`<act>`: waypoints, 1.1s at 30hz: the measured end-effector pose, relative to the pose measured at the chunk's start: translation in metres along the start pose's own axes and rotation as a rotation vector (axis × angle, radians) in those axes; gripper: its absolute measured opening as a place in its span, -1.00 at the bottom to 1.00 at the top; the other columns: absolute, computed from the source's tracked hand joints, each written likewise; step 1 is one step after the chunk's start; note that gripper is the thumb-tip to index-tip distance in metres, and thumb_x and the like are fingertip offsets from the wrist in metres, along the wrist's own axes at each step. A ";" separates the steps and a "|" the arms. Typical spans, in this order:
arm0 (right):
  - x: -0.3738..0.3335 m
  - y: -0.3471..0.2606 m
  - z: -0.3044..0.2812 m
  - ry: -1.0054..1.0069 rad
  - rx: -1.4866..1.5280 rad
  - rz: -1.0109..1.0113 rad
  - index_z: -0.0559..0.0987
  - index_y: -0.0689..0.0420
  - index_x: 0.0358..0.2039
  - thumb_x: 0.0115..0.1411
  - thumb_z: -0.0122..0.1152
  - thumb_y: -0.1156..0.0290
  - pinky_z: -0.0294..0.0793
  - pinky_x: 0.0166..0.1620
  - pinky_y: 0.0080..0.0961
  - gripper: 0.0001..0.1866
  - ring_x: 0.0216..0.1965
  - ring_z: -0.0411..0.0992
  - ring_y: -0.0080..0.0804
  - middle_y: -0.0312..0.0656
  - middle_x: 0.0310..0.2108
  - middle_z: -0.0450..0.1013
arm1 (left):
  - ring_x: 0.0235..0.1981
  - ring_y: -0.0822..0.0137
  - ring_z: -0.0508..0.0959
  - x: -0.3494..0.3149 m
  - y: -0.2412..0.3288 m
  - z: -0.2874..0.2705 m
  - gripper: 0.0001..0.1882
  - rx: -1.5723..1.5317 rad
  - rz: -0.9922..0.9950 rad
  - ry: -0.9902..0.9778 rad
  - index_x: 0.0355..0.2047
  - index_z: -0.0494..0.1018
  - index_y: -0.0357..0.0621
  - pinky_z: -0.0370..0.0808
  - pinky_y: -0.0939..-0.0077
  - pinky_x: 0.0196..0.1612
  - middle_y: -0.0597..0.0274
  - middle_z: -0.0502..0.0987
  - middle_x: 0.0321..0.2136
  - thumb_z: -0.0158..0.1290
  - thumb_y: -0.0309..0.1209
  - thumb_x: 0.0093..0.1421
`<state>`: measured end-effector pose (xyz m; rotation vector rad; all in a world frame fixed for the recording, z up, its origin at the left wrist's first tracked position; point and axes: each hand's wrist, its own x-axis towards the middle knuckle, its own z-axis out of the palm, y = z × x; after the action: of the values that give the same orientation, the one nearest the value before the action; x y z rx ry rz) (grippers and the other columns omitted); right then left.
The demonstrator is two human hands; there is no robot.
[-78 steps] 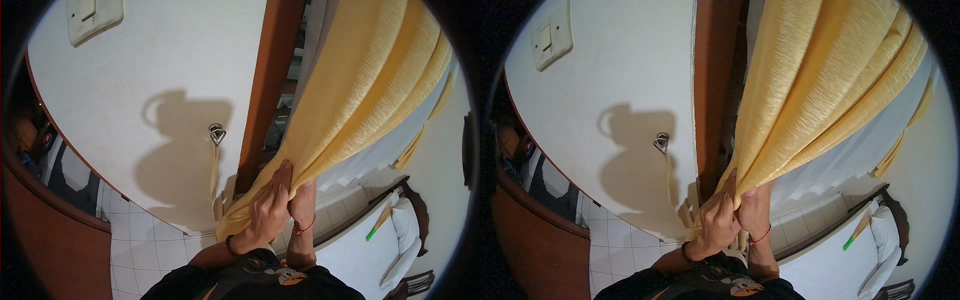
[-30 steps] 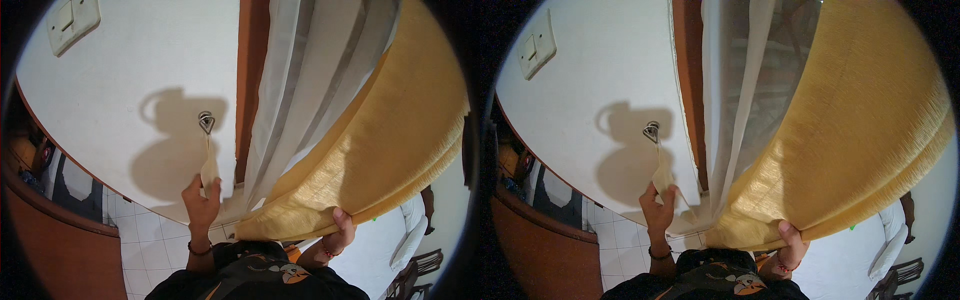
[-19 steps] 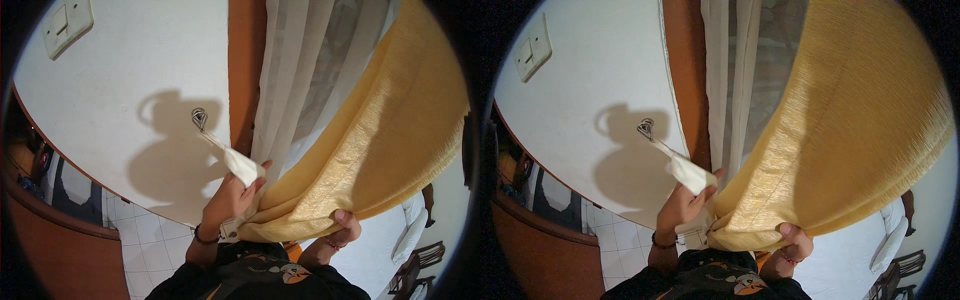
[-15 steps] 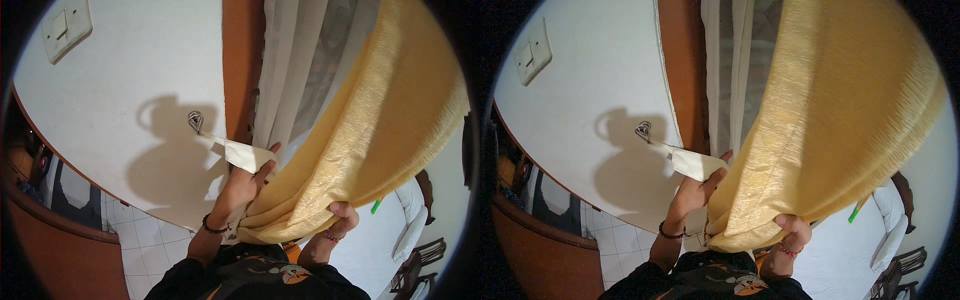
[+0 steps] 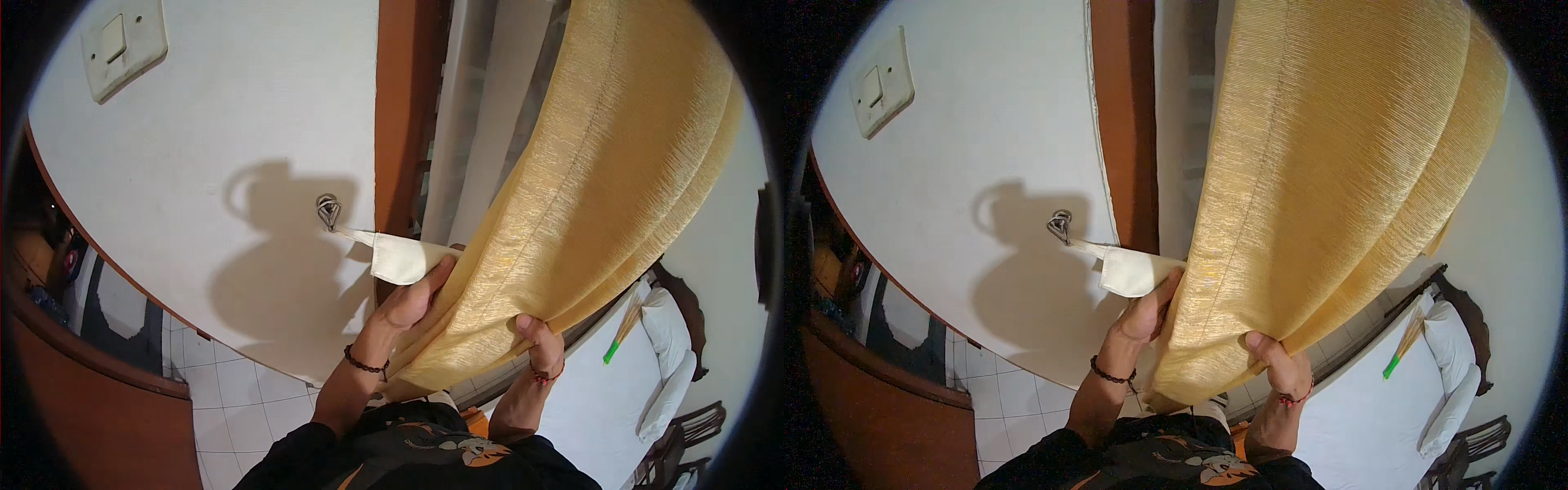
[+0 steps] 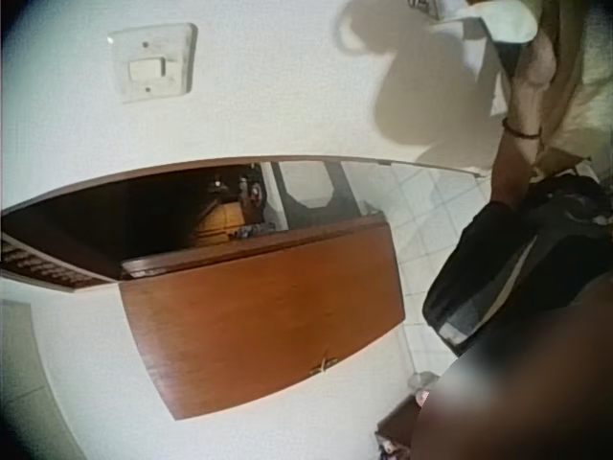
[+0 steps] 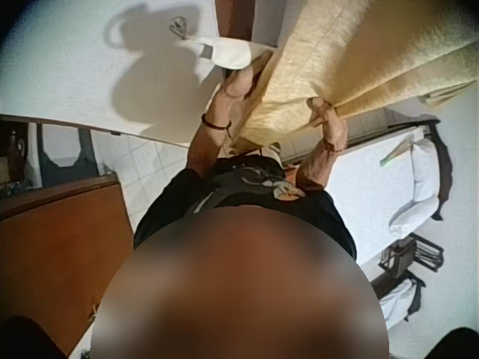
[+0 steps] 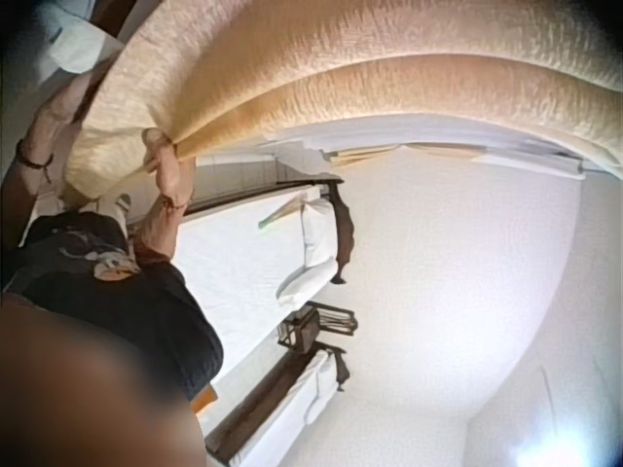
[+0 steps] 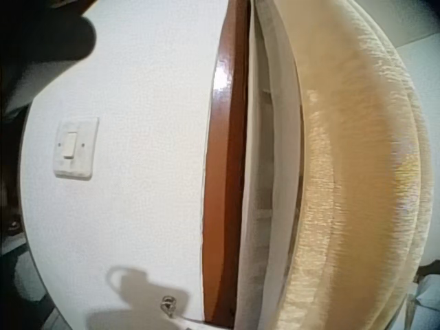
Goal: The recorder uses a handheld broom to dust off curtains, then ties one back and wipes a drawer.
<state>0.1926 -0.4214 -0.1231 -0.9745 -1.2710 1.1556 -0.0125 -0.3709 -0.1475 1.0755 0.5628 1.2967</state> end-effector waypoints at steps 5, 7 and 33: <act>0.008 -0.019 0.013 -0.040 -0.385 -0.129 0.54 0.30 -0.32 0.09 0.14 0.30 0.38 -0.36 -0.35 -0.71 -0.41 0.44 -0.19 -0.06 -0.44 0.49 | -0.28 0.50 0.44 -0.006 0.007 0.012 -0.60 0.139 0.071 0.150 -0.11 0.48 -0.20 0.39 0.56 -0.18 0.29 0.54 -0.28 -0.15 -0.13 0.35; 0.011 -0.031 0.024 -0.021 -0.546 -0.208 0.54 0.29 -0.30 0.13 0.11 0.28 0.40 -0.33 -0.28 -0.70 -0.38 0.46 -0.06 0.01 -0.42 0.50 | -0.13 0.42 0.43 -0.005 -0.001 0.001 -0.51 0.138 0.053 0.150 0.02 0.38 -0.23 0.37 0.51 -0.07 0.25 0.49 -0.16 -0.08 -0.07 0.30; -0.025 -0.048 0.057 -0.044 0.025 -0.187 -0.04 0.16 0.28 0.09 0.26 0.40 0.47 -0.48 -0.66 -0.15 -0.44 0.50 -0.45 -0.06 -0.38 0.47 | -0.31 0.47 0.54 0.002 -0.005 -0.025 -0.70 0.412 0.214 0.262 -0.20 0.50 -0.32 0.50 0.56 -0.22 0.22 0.58 -0.30 0.22 -0.61 0.01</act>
<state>0.1421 -0.4590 -0.0756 -0.7975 -1.3502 1.0498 -0.0307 -0.3607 -0.1622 1.3388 0.9633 1.5624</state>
